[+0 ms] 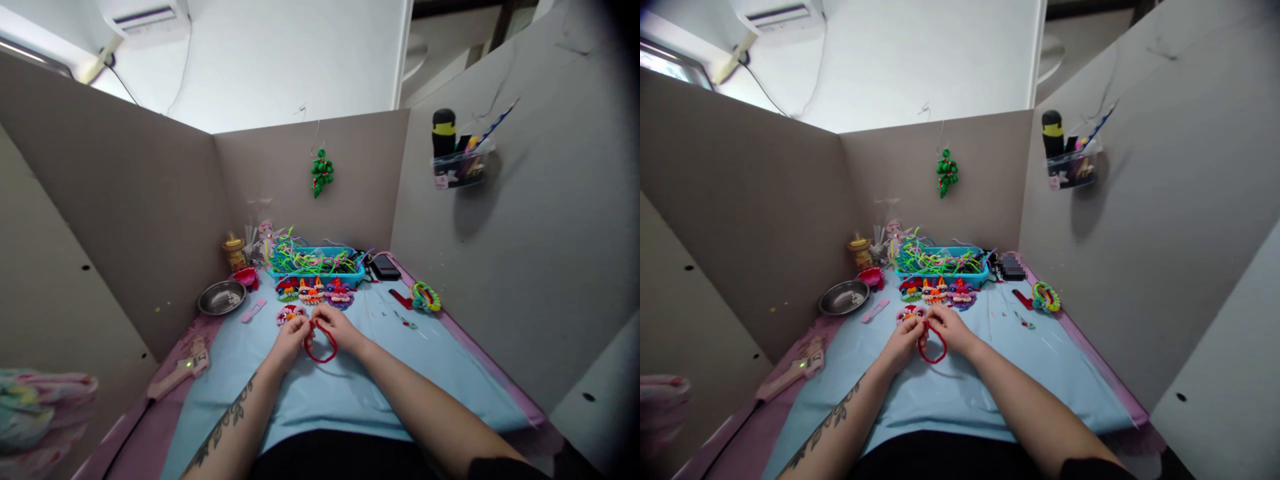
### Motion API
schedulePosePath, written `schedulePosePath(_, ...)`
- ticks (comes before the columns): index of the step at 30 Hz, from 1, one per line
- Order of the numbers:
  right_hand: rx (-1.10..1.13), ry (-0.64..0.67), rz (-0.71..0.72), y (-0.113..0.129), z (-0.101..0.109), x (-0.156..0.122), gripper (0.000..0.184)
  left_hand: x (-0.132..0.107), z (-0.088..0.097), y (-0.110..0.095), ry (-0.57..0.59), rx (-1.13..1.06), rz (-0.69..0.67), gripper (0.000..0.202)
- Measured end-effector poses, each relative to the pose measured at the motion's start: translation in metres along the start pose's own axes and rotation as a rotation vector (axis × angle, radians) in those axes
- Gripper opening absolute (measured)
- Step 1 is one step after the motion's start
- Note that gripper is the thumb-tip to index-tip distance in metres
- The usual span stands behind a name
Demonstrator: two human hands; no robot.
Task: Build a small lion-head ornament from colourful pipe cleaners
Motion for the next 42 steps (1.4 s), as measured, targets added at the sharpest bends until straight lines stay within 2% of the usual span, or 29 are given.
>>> schedulePosePath(5, -0.060, 0.013, 0.074, 0.006, -0.001, -0.001, 0.011, -0.002, 0.000, -0.001, 0.058, -0.184, 0.080, 0.035)
schedulePosePath(10, -0.068, 0.026, 0.106, 0.009, 0.000, -0.002, 0.012, -0.004, -0.001, -0.005, 0.092, -0.173, 0.105, 0.035)
schedulePosePath(13, -0.072, 0.023, 0.116, 0.010, 0.001, -0.002, 0.012, -0.005, -0.002, -0.006, 0.071, -0.131, 0.106, 0.038)
schedulePosePath(18, -0.081, 0.017, 0.103, 0.011, 0.003, -0.003, 0.011, -0.004, -0.001, -0.006, -0.005, 0.001, 0.079, 0.035)
schedulePosePath(23, -0.052, 0.040, 0.045, 0.009, 0.003, -0.003, 0.010, -0.003, 0.001, -0.009, -0.033, 0.167, -0.025, 0.029)
schedulePosePath(25, -0.042, 0.042, 0.012, 0.006, 0.002, -0.002, 0.010, -0.004, 0.001, -0.010, -0.061, 0.294, -0.073, 0.023)
schedulePosePath(29, -0.019, 0.067, -0.073, -0.001, 0.000, 0.000, 0.010, -0.009, -0.002, -0.016, -0.166, 0.688, -0.211, 0.007)
schedulePosePath(33, -0.044, 0.075, -0.160, -0.007, -0.003, 0.002, 0.013, -0.013, -0.008, -0.021, -0.202, 0.948, -0.346, 0.009)
schedulePosePath(37, -0.031, 0.078, -0.186, -0.011, -0.004, 0.002, 0.010, -0.014, -0.010, -0.022, -0.222, 0.990, -0.340, 0.010)
schedulePosePath(42, -0.017, 0.099, -0.158, -0.014, -0.004, 0.000, 0.005, -0.015, -0.006, -0.021, -0.258, 0.910, -0.304, 0.009)
Point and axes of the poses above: each hand's wrist, its own x-axis towards the middle knuckle, its own z-axis out of the back of the hand, y = z × x, the point moved 3 cm from there along x, towards the middle knuckle, and after that the axes turned 14 degrees about y, right-handed, at the moved point
